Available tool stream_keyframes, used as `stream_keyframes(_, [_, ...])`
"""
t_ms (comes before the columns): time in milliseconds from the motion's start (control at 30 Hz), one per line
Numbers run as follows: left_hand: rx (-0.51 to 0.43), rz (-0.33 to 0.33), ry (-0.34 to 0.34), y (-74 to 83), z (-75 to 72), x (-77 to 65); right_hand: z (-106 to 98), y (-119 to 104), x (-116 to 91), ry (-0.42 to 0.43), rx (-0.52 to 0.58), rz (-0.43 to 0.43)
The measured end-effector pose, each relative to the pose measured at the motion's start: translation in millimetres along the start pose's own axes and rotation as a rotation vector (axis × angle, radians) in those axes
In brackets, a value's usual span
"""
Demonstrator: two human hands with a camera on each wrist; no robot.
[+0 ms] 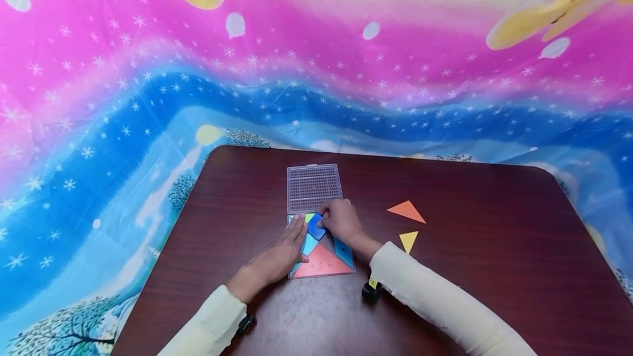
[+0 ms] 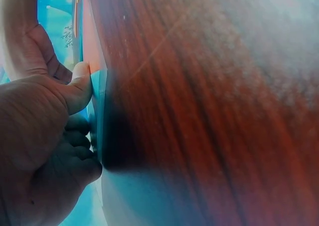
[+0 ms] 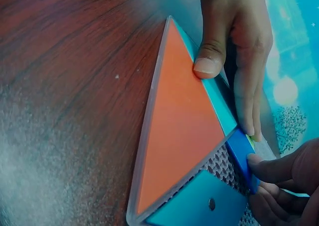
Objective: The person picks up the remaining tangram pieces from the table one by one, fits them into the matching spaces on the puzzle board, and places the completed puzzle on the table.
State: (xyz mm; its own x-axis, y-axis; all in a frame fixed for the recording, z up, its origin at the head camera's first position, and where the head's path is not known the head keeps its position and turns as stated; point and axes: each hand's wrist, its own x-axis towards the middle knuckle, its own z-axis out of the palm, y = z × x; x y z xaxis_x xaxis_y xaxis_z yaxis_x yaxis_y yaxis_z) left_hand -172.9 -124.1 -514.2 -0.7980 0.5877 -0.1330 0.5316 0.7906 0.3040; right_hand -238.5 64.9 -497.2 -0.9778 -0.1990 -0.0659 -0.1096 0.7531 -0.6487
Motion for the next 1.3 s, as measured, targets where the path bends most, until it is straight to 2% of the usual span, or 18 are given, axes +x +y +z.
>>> stream_keyframes(467, [-0.033, -0.036, -0.044, 0.6, -1.3, 1.7, -1.2, 0.6, 2.3, -0.009, -0.119, -0.116])
stream_keyframes(1033, [-0.025, -0.021, -0.028, 1.4, -0.6, -0.6, 0.7, 0.3, 3.3, -0.047, -0.135, -0.095])
stream_keyframes(1300, [-0.02, -0.007, -0.007, 0.9, -0.6, -0.5, -0.4, 3.9, 5.3, -0.067, -0.197, -0.204])
